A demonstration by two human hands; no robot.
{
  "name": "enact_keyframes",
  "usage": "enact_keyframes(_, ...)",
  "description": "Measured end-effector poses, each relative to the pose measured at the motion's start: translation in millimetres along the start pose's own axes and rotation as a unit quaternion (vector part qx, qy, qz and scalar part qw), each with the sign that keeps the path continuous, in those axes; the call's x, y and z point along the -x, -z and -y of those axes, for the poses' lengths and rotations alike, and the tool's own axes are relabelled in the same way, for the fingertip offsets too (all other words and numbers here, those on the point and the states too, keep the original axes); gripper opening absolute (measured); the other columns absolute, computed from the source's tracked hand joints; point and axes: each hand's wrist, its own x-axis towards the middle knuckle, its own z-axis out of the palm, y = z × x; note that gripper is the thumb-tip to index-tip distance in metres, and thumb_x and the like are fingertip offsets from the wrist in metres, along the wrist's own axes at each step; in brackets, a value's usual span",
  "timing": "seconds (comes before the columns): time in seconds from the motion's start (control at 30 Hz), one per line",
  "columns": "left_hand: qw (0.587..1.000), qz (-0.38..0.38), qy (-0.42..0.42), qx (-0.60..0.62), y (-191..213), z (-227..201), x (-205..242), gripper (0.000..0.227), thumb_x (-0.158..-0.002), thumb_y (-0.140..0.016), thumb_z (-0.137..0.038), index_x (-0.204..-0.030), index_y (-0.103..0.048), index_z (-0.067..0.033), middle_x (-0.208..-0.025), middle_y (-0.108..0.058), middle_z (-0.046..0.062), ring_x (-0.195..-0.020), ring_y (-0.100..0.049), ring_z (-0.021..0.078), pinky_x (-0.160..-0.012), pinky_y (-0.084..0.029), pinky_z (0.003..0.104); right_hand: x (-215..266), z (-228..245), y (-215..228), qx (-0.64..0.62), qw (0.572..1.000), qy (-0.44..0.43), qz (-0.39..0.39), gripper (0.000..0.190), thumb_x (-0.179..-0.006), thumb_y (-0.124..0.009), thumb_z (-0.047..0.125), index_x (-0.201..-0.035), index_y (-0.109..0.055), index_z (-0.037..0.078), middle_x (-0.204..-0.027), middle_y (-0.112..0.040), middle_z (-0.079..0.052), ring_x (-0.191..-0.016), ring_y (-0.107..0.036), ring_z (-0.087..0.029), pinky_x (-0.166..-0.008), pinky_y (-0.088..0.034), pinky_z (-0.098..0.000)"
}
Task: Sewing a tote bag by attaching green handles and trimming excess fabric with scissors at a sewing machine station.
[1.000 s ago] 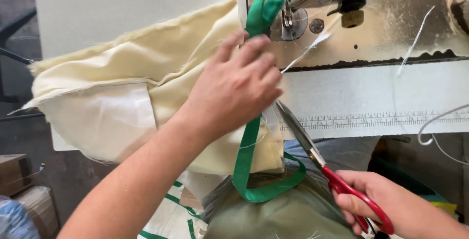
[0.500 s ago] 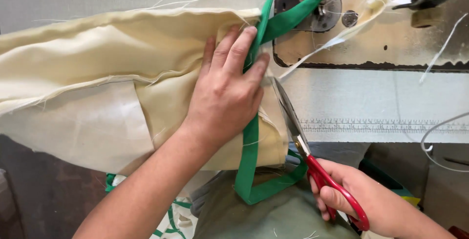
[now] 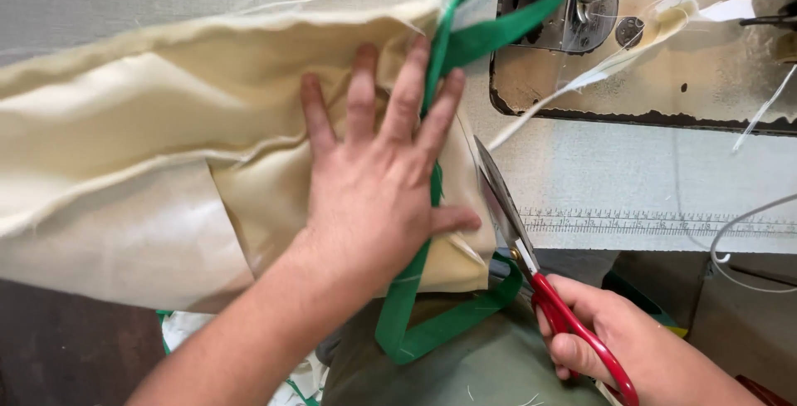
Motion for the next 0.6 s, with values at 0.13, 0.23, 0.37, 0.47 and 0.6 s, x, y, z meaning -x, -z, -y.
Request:
enact_keyframes(0.13, 0.99, 0.095, 0.01, 0.099, 21.2, -11.6, 7.7, 0.149, -0.057, -0.068, -0.106, -0.173, -0.012, -0.0312, -0.178, 0.005, 0.005, -0.161, 0.01, 0.0407, -0.122, 0.008, 0.077, -5.2, 0.5, -6.8, 0.068, 0.997, 0.008, -0.037, 0.06, -0.074, -0.074, 0.059, -0.099, -0.072, 0.005, -0.083, -0.06, -0.006, -0.069, -0.064, -0.018, -0.063, -0.051, -0.0308)
enact_keyframes(0.23, 0.988, 0.087, 0.015, 0.127, 25.2, -13.1, 8.1, 0.148, -0.057, -0.072, -0.1, -0.174, -0.018, -0.028, -0.179, 0.001, 0.006, -0.162, 0.008, 0.0411, -0.122, 0.007, 0.078, -7.3, -2.8, -14.5, 0.079, 0.995, 0.036, -0.057, 0.059, -0.076, -0.074, 0.061, -0.101, -0.072, 0.007, -0.083, -0.059, -0.004, -0.07, -0.055, -0.015, -0.062, -0.044, -0.0294)
enact_keyframes(0.37, 0.989, 0.092, 0.021, 0.112, 28.0, -14.8, 5.7, 0.15, -0.053, -0.07, -0.099, -0.175, -0.021, -0.0283, -0.179, 0.002, 0.007, -0.162, 0.008, 0.0439, -0.119, 0.004, 0.084, -7.3, 18.9, -29.5, 0.134, 0.985, -0.022, -0.104, 0.055, -0.074, -0.074, 0.06, -0.099, -0.072, 0.011, -0.084, -0.06, -0.002, -0.074, -0.053, -0.016, -0.068, -0.043, -0.0299)
enact_keyframes(0.47, 0.989, 0.082, 0.015, 0.119, 30.3, -13.5, 6.0, 0.149, -0.054, -0.074, -0.097, -0.175, -0.024, -0.0253, -0.178, -0.002, 0.008, -0.161, 0.003, 0.0457, -0.118, 0.001, 0.085, -10.7, 12.0, -31.5, 0.198, 0.971, 0.026, -0.131, 0.05, -0.079, -0.076, 0.063, -0.091, -0.066, 0.015, -0.074, -0.055, 0.001, -0.068, -0.047, -0.015, -0.062, -0.043, -0.0295)
enact_keyframes(0.6, 0.987, 0.095, 0.02, 0.125, 32.6, -12.0, 5.4, 0.15, -0.054, -0.073, -0.098, -0.175, -0.021, -0.0269, -0.178, -0.001, 0.007, -0.161, 0.004, 0.0453, -0.118, 0.001, 0.085, -11.6, 38.4, -43.7, 0.264, 0.935, -0.166, -0.17, 0.046, -0.08, -0.091, 0.057, -0.093, -0.065, 0.021, -0.076, -0.063, 0.001, -0.073, -0.052, -0.015, -0.072, -0.048, -0.0256)
